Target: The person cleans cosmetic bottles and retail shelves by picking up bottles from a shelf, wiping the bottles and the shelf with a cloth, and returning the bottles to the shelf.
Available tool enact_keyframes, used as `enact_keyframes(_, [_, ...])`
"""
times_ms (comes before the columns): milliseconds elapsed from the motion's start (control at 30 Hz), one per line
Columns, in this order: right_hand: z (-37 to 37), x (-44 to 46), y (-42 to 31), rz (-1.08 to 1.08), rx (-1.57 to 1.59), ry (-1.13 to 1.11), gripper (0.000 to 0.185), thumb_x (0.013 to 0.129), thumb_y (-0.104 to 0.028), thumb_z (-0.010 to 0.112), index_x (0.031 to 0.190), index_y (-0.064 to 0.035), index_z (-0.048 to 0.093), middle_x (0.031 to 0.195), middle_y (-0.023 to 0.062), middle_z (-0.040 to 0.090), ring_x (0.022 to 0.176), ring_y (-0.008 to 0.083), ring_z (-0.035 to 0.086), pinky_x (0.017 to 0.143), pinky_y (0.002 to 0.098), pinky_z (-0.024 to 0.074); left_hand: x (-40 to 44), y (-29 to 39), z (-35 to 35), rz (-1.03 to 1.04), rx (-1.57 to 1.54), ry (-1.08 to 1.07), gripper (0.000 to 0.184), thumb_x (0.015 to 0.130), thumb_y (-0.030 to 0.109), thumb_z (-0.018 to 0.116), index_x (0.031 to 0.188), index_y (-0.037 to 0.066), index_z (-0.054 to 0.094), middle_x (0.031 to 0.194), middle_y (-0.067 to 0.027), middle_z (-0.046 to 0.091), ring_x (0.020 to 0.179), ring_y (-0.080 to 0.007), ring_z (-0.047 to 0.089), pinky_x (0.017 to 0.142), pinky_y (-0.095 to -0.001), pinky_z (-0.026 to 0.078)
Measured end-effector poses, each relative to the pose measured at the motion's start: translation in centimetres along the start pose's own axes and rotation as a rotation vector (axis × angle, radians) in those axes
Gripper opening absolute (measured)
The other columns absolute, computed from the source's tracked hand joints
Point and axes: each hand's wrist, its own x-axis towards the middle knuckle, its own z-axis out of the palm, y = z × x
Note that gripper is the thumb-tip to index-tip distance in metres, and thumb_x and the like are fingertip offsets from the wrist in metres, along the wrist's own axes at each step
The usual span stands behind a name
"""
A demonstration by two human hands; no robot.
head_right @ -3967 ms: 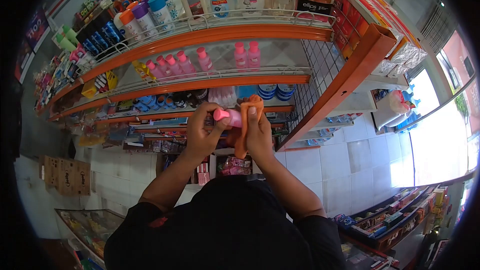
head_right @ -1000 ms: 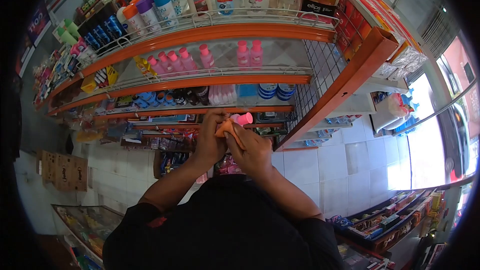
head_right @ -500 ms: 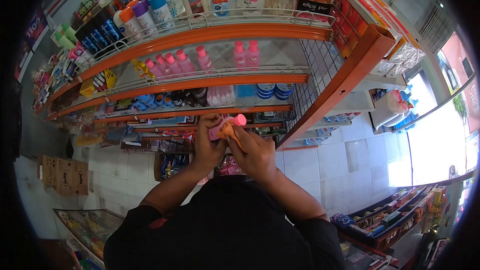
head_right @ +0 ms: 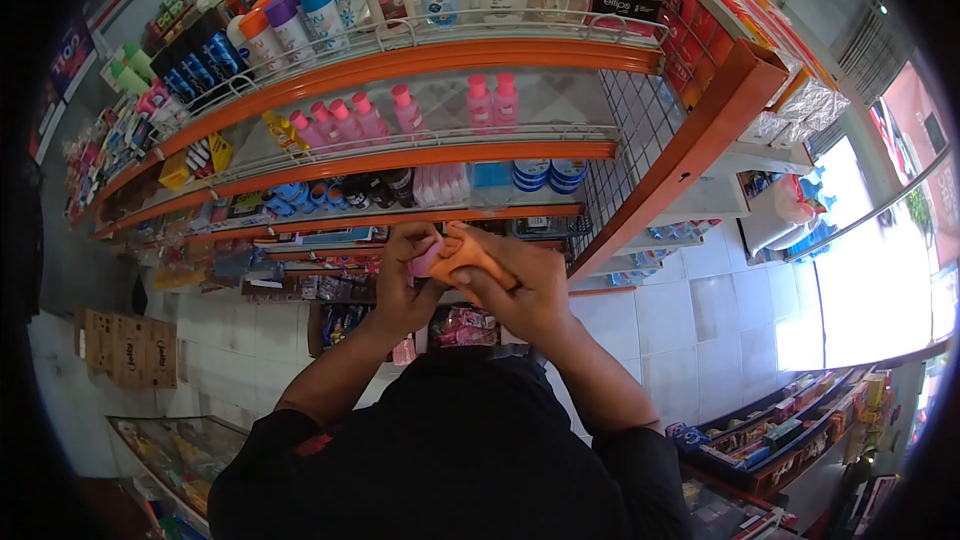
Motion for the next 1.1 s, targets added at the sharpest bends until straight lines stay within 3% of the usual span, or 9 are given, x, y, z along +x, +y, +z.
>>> enact_keyframes(33, [0.3, -0.2, 0.1, -0.051, -0.095, 0.026, 0.053, 0.081, -0.01, 0.086, 0.13, 0.0031, 0.07, 0.09, 0.0171, 0.074, 0.076, 0.0243, 0.074, 0.071, 0.0312, 0.0576, 0.0, 0.0, 0.0, 0.019, 0.021, -0.005, 0.058, 0.084, 0.0, 0.083, 0.129, 0.005, 0.049, 0.125, -0.018, 0.054, 0.114, -0.0268, 0.059, 0.097, -0.0372, 0.049])
enact_keyframes(133, [0.9, -0.6, -0.3, -0.144, -0.27, 0.083, 0.056, 0.077, -0.011, 0.089, 0.128, 0.0038, 0.071, 0.081, 0.0153, 0.07, 0.068, 0.0261, 0.07, 0.063, 0.0345, 0.0557, 0.2, 0.9, 0.0, -0.048, -0.03, -0.019, 0.057, 0.084, 0.0, 0.083, 0.13, 0.005, 0.05, 0.126, -0.0175, 0.054, 0.114, -0.0265, 0.058, 0.098, -0.0378, 0.048])
enact_keyframes(433, [0.7, -1.0, 1.4, -0.605, -0.413, 0.28, 0.049, 0.065, -0.01, 0.091, 0.111, 0.0011, 0.077, 0.071, 0.0083, 0.063, 0.059, 0.0205, 0.063, 0.052, 0.0313, 0.0456, -0.9, 2.4, 1.5, -0.26, -0.366, -0.029, 0.055, 0.088, 0.005, 0.083, 0.13, 0.005, 0.048, 0.135, -0.0146, 0.049, 0.127, -0.0248, 0.051, 0.111, -0.0363, 0.041])
enact_keyframes(533, [0.6, -1.1, 2.0, -0.594, -0.313, 0.32, 0.049, 0.064, -0.011, 0.091, 0.11, 0.0005, 0.077, 0.071, 0.0078, 0.063, 0.059, 0.0203, 0.064, 0.052, 0.0327, 0.0466, -1.0, 2.0, 2.0, -0.311, -0.612, 0.032, 0.05, 0.092, 0.012, 0.081, 0.129, 0.007, 0.047, 0.13, -0.0133, 0.053, 0.12, -0.0227, 0.056, 0.104, -0.0364, 0.047])
enact_keyframes(633, [0.6, -2.5, 2.9, -0.533, -0.389, 0.209, 0.044, 0.069, -0.009, 0.09, 0.109, 0.0013, 0.077, 0.075, 0.0084, 0.068, 0.065, 0.0221, 0.068, 0.059, 0.032, 0.0524, 0.4, 2.6, 1.2, -0.319, -0.855, 0.101, 0.046, 0.098, 0.032, 0.075, 0.127, 0.009, 0.047, 0.121, -0.0116, 0.057, 0.107, -0.0206, 0.062, 0.089, -0.0358, 0.052])
enact_keyframes(767, [1.4, -3.3, 2.2, -0.118, -0.056, 0.24, 0.038, 0.08, -0.008, 0.084, 0.115, 0.0049, 0.074, 0.086, 0.0115, 0.074, 0.076, 0.0209, 0.073, 0.071, 0.0296, 0.0566, 1.9, 3.2, -0.2, -0.551, -0.92, 0.011, 0.067, 0.101, 0.065, 0.052, 0.135, 0.007, 0.05, 0.112, -0.0091, 0.06, 0.093, -0.0189, 0.062, 0.077, -0.0326, 0.05])
enact_keyframes(833, [1.4, -1.6, 0.2, -0.024, -0.005, 0.308, 0.037, 0.086, -0.009, 0.08, 0.119, 0.0058, 0.072, 0.092, 0.0134, 0.075, 0.081, 0.0191, 0.073, 0.075, 0.0287, 0.0568, 0.8, 2.1, -0.2, -0.584, -1.047, -0.063, 0.071, 0.103, 0.066, 0.047, 0.139, 0.005, 0.049, 0.112, -0.0085, 0.06, 0.095, -0.0183, 0.062, 0.078, -0.032, 0.05])
enact_keyframes(967, [0.3, -0.4, -1.3, 0.218, 0.206, -0.013, 0.037, 0.093, -0.016, 0.077, 0.124, 0.003, 0.071, 0.094, 0.0127, 0.076, 0.081, 0.0114, 0.07, 0.071, 0.0268, 0.0555, 0.0, 2.6, 0.5, -0.725, -1.084, -0.106, 0.073, 0.107, 0.064, 0.037, 0.145, 0.002, 0.046, 0.114, -0.0063, 0.06, 0.098, -0.0163, 0.06, 0.082, -0.0309, 0.049])
enact_keyframes(1100, [1.4, -0.4, -1.2, 0.076, -0.136, 0.041, 0.043, 0.086, -0.015, 0.084, 0.124, 0.0023, 0.072, 0.078, 0.0101, 0.069, 0.065, 0.0163, 0.068, 0.059, 0.03, 0.0525, 0.7, 3.3, 1.8, -0.731, -0.796, 0.095, 0.07, 0.11, 0.061, 0.034, 0.146, 0.003, 0.046, 0.115, -0.0049, 0.06, 0.102, -0.0142, 0.058, 0.088, -0.0317, 0.049])
